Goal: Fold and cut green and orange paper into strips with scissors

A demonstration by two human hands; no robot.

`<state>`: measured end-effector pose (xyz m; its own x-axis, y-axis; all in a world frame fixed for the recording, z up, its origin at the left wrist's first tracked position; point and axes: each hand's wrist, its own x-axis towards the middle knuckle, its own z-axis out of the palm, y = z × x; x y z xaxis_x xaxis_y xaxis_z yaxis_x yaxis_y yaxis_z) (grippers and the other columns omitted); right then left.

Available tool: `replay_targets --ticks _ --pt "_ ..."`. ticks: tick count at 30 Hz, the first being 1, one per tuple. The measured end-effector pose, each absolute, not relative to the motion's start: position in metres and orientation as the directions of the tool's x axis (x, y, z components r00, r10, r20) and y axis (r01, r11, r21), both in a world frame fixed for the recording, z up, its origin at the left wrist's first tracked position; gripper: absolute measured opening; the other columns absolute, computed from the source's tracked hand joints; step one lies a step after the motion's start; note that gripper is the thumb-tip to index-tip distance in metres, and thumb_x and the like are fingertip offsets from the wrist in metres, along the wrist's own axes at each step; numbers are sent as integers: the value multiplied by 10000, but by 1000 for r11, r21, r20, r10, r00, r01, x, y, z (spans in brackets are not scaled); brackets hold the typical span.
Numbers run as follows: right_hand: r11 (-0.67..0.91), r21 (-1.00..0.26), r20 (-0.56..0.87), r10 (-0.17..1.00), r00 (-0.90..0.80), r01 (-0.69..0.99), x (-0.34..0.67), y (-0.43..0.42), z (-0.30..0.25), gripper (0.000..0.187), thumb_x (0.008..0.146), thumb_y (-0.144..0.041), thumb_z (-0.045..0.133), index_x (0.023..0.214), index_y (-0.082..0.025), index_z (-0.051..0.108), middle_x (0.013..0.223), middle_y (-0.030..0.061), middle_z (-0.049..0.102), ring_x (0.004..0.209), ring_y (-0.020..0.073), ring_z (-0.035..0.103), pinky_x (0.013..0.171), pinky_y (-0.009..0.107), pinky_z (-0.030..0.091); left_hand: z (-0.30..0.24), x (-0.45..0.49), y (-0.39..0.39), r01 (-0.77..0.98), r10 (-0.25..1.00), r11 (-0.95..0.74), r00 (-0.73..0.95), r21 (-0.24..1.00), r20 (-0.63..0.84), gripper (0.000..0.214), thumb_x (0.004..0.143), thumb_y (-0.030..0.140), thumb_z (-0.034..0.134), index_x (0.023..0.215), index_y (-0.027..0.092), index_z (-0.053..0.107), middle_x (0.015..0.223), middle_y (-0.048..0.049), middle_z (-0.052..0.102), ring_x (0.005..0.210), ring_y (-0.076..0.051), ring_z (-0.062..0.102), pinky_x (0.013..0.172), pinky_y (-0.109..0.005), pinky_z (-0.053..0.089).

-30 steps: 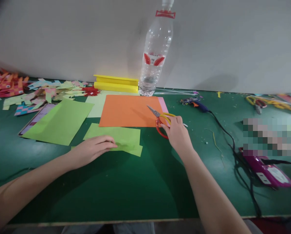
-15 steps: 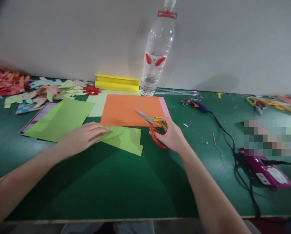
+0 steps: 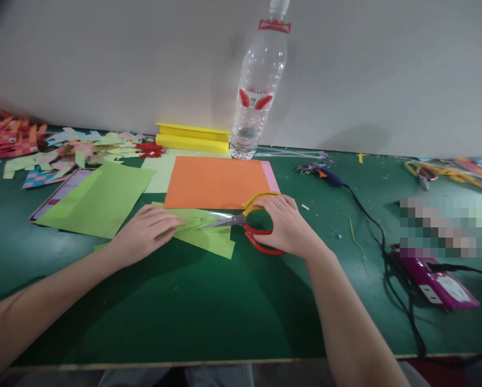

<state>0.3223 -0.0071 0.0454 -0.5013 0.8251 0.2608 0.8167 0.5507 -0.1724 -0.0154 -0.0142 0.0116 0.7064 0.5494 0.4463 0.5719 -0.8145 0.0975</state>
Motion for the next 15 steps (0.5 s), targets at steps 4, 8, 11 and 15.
replay_targets --ticks 4,8,11,15 --pt "567 -184 265 816 -515 803 322 -7 43 430 701 -352 644 1103 -265 519 1151 64 631 1148 304 538 1009 489 324 10 -13 -16 558 538 -822 691 117 483 218 956 142 437 1116 150 585 1098 -85 654 1001 -200 598 862 -367 482" --pt "568 -182 240 817 -524 802 320 -5 39 409 714 -383 638 1089 -252 543 1133 77 641 1121 310 556 994 495 343 8 -11 -17 528 539 -835 729 153 422 256 945 118 433 1164 148 563 1126 -82 643 1036 -205 591 897 -396 497" --pt "574 -200 231 815 -531 794 320 -4 37 417 708 -383 643 1096 -255 559 1137 69 646 1109 307 567 998 499 347 8 -11 -17 519 535 -839 734 163 418 246 939 103 434 1136 142 576 1105 -82 650 1001 -199 603 881 -388 510" --pt "593 -215 233 803 -549 776 321 -4 37 419 704 -358 652 1101 -255 571 1137 59 650 1094 291 582 1001 491 360 10 -10 -17 515 536 -840 733 173 420 224 948 118 427 1091 156 595 1069 -67 660 984 -190 608 877 -381 512"
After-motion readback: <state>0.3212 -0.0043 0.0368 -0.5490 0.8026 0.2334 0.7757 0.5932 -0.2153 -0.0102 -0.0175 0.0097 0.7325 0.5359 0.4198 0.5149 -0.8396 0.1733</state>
